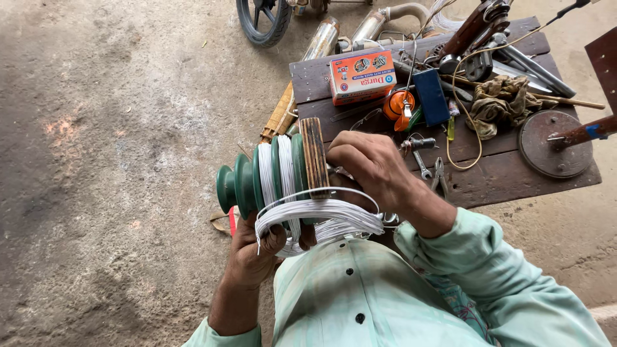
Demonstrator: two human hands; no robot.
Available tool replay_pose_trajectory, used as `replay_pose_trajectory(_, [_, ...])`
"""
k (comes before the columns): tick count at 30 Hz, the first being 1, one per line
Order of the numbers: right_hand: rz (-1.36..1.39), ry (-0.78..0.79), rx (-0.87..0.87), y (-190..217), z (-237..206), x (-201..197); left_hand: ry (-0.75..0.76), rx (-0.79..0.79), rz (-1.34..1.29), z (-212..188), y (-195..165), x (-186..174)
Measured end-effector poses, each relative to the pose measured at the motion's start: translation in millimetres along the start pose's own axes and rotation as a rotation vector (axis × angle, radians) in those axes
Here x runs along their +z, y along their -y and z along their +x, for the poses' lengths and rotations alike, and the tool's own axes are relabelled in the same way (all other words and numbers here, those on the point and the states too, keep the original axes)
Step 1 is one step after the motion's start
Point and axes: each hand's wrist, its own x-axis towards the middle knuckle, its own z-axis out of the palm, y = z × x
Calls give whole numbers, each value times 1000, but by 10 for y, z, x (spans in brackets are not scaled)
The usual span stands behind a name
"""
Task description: The person winds white wire onto a green spool mounted on a wooden board at a workbench. They pull wire off a coil, guide it around the spool, cut a length with scissors, and use pliers and a wrench to tighten and adjust the fitting while continuing to wind the wire by hand.
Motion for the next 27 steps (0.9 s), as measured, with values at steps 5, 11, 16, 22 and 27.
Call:
replay_pose_trajectory(5, [541,23,382,25,-124,121,-40,17,8,29,5,33])
replay_pose_trajectory(11, [595,-27,615,52,-268,56,-74,-31,148,65,-47,66])
replay_pose_trajectory(16, [361,-751,227,731,-526,-83,-63,24,251,76,-53,171])
replay_pose_trajectory(22, [155,176,430,1000,-788,392,-149,-20,270,97,-74,238])
replay_pose_trajectory(27, [200,252,426,860,-716,846,-136,-36,231,113,-89,230])
